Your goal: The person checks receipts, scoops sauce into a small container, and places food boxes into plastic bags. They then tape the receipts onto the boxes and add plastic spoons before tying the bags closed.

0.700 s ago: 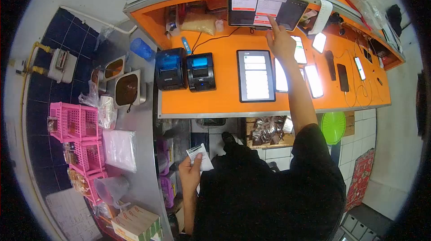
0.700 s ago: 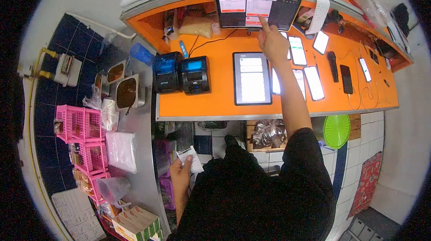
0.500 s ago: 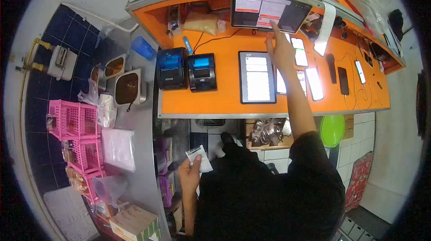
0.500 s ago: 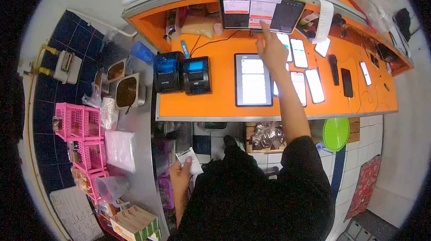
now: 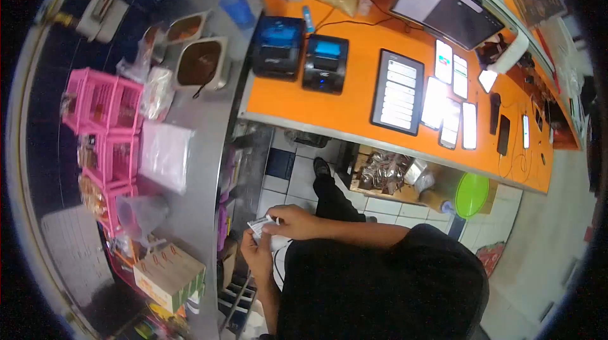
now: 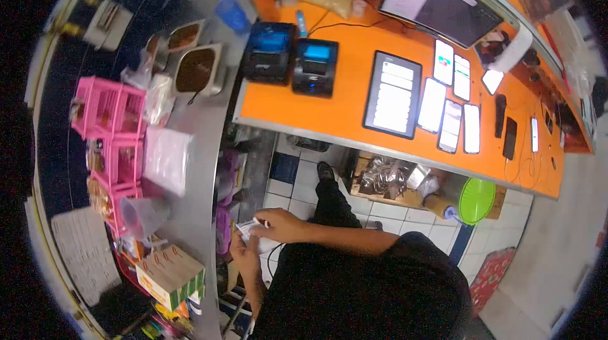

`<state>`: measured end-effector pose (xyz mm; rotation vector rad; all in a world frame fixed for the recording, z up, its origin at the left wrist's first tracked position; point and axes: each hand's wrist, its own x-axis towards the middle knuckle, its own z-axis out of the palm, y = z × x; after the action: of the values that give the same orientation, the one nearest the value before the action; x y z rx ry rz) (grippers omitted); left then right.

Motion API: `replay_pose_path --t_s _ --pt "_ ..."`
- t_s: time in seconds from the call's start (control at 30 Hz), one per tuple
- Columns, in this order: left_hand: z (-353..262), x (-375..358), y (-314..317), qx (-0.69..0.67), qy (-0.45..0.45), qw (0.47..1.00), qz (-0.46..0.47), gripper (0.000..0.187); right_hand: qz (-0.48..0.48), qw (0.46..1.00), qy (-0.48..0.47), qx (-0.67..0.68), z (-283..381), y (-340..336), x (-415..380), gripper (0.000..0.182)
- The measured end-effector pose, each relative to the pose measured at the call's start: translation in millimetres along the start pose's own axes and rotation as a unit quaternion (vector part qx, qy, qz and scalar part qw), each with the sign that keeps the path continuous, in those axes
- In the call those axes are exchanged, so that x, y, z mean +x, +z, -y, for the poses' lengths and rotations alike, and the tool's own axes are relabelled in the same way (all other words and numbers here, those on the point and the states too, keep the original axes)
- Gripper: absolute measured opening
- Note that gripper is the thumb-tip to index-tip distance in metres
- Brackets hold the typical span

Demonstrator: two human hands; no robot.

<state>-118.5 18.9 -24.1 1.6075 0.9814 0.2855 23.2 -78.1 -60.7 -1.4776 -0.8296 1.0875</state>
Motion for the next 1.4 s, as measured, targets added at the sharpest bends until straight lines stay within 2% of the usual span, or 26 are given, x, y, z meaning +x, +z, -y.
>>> replay_pose_path --t_s 0.07,0.2,0.23,0.27,0.3,0.33,0.37,0.4,0.43,0.47,0.5,0.53,0.57,0.63,0.67,0.7,0.8,0.87,0.97,1.0,1.1,1.13,1.3,1.33,1.37,1.4 --pt "19 -27 -21 -0.035 -0.006 0.998 -0.052 0.013 0.013 0.999 -0.043 -0.004 -4 38 1 0.036" --pt "58 -99 -68 -0.069 0.015 0.973 -0.221 0.018 0.163 0.977 -0.111 -0.076 -4 122 -2 0.03" --pt "72 -127 -86 -0.086 -0.025 0.96 -0.264 0.019 0.144 0.983 -0.114 -0.026 -5 157 -10 0.026" --pt "88 -164 -103 -0.108 -0.069 0.94 -0.316 0.021 0.14 0.984 -0.11 0.026 -5 194 -21 0.023" --pt "81 -195 -117 -0.173 -0.039 0.915 -0.362 0.025 0.189 0.98 -0.05 0.047 7 223 -28 0.017" --pt "99 -231 -138 -0.135 -0.034 0.891 -0.432 0.028 0.23 0.972 -0.017 -0.033 20 253 -35 0.03" --pt "134 -270 -158 -0.146 -0.013 0.858 -0.492 0.029 0.28 0.956 0.004 0.091 5 297 -45 0.028" --pt "137 -310 -179 -0.149 -0.045 0.837 -0.525 0.028 0.319 0.944 -0.03 0.082 27 331 -61 0.023" --pt "137 -350 -190 -0.16 -0.095 0.814 -0.55 0.027 0.349 0.933 0.018 0.085 32 364 -82 0.02" --pt "161 -403 -212 -0.167 -0.058 0.788 -0.59 0.03 0.41 0.911 0.053 0.015 19 412 -104 0.02" --pt "175 -452 -237 -0.168 -0.027 0.771 -0.613 0.037 0.465 0.882 0.065 0.043 32 462 -131 0.021" --pt "196 -503 -255 -0.234 -0.037 0.759 -0.606 0.045 0.485 0.87 0.091 0.022 57 510 -163 0.02" --pt "215 -547 -274 -0.27 0.035 0.737 -0.619 0.054 0.517 0.852 0.088 -0.005 60 562 -190 0.021" --pt "256 -626 -310 -0.291 0.076 0.694 -0.653 0.058 0.57 0.815 0.086 -0.057 58 663 -242 0.021" --pt "182 -570 -270 -0.26 0.061 0.706 -0.655 0.061 0.593 0.791 0.155 0.007 81 594 -196 0.022" --pt "197 -595 -256 -0.272 0.054 0.716 -0.641 0.068 0.6 0.777 0.188 0.025 71 607 -218 0.022" --pt "218 -641 -285 -0.269 0.056 0.672 -0.688 0.072 0.668 0.718 0.195 -0.012 68 692 -237 0.021" --pt "224 -654 -311 -0.275 0.027 0.66 -0.699 0.079 0.667 0.72 0.187 -0.029 68 742 -242 0.02" --pt "293 -647 -346 -0.325 0.049 0.616 -0.715 0.095 0.695 0.68 0.228 -0.046 14 816 -223 0.016" --pt "331 -684 -380 -0.334 0.058 0.606 -0.72 0.095 0.699 0.677 0.223 -0.061 5 876 -246 0.016" --pt "340 -724 -413 -0.333 0.062 0.577 -0.744 0.099 0.737 0.632 0.232 -0.064 11 938 -271 0.017" --pt "314 -752 -429 -0.323 0.051 0.574 -0.75 0.101 0.76 0.612 0.209 -0.063 39 959 -292 0.016" --pt "380 -871 -490 -0.286 0.037 0.52 -0.804 0.1 0.824 0.532 0.165 -0.108 31 1126 -400 0.017" --pt "393 -893 -500 -0.292 0.039 0.489 -0.821 0.1 0.837 0.506 0.164 -0.129 32 1157 -423 0.017" --pt "362 -880 -506 -0.274 0.032 0.475 -0.836 0.1 0.851 0.484 0.174 -0.106 59 1152 -411 0.018" --pt "396 -906 -516 -0.281 0.044 0.447 -0.848 0.1 0.86 0.464 0.178 -0.118 44 1190 -437 0.019"
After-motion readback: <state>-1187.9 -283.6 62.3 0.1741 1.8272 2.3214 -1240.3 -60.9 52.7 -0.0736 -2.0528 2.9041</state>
